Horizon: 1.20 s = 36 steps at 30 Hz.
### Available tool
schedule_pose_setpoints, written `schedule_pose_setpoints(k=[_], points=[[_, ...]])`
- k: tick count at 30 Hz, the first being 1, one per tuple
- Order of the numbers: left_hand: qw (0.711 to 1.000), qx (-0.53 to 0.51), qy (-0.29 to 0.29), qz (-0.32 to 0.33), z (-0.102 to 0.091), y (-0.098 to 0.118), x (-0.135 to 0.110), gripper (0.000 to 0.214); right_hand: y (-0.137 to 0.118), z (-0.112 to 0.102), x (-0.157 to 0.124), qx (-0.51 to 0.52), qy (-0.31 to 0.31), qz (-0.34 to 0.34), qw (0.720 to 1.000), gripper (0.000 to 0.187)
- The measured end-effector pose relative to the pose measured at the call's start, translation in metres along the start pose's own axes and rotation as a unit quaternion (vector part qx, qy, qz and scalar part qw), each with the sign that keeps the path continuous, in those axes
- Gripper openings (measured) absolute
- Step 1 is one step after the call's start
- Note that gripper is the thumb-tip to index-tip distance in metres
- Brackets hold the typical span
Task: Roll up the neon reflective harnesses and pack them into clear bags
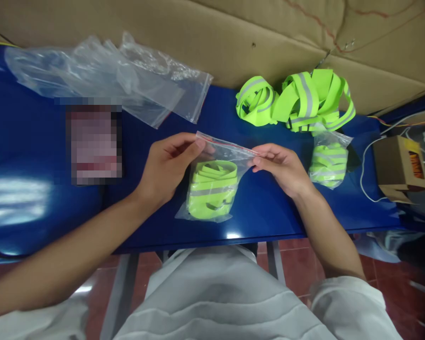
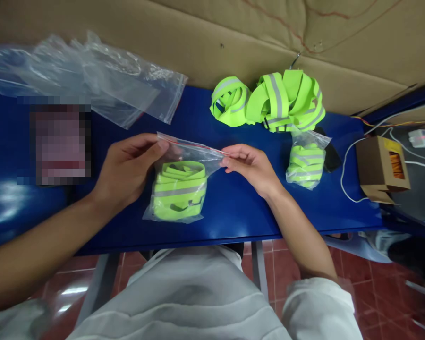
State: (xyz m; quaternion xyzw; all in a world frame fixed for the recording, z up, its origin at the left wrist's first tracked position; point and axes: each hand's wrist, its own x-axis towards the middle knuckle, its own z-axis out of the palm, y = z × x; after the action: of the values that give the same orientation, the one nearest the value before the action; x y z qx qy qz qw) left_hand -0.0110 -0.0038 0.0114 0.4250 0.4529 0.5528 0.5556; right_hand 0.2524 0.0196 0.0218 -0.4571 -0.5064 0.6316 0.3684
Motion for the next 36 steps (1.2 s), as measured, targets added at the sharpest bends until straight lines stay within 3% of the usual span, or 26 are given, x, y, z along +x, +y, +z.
schedule_pose_setpoints(k=[4,12,21,28,36], points=[[0.999,-0.011,0.017,0.03,0.002,0.003,-0.001,0.019,-0.002,0.002,-0.001,-0.023,0.001,0.007,1.0,0.027],[0.997,-0.013,0.036,0.066,0.008,0.003,-0.002,0.024,-0.005,0.007,-0.005,-0.103,0.02,-0.076,0.992,0.027],[0.997,0.006,0.018,0.074,0.008,-0.001,-0.006,0.018,0.002,0.014,-0.004,-0.145,0.041,-0.112,0.982,0.04],[0.999,0.018,0.017,0.04,0.019,-0.001,-0.014,0.022,0.002,0.014,-0.01,-0.188,0.01,-0.148,0.971,0.028],[0.999,0.033,0.006,0.038,0.023,0.003,-0.018,0.022,-0.002,0.019,-0.011,-0.2,0.015,-0.149,0.968,0.031]])
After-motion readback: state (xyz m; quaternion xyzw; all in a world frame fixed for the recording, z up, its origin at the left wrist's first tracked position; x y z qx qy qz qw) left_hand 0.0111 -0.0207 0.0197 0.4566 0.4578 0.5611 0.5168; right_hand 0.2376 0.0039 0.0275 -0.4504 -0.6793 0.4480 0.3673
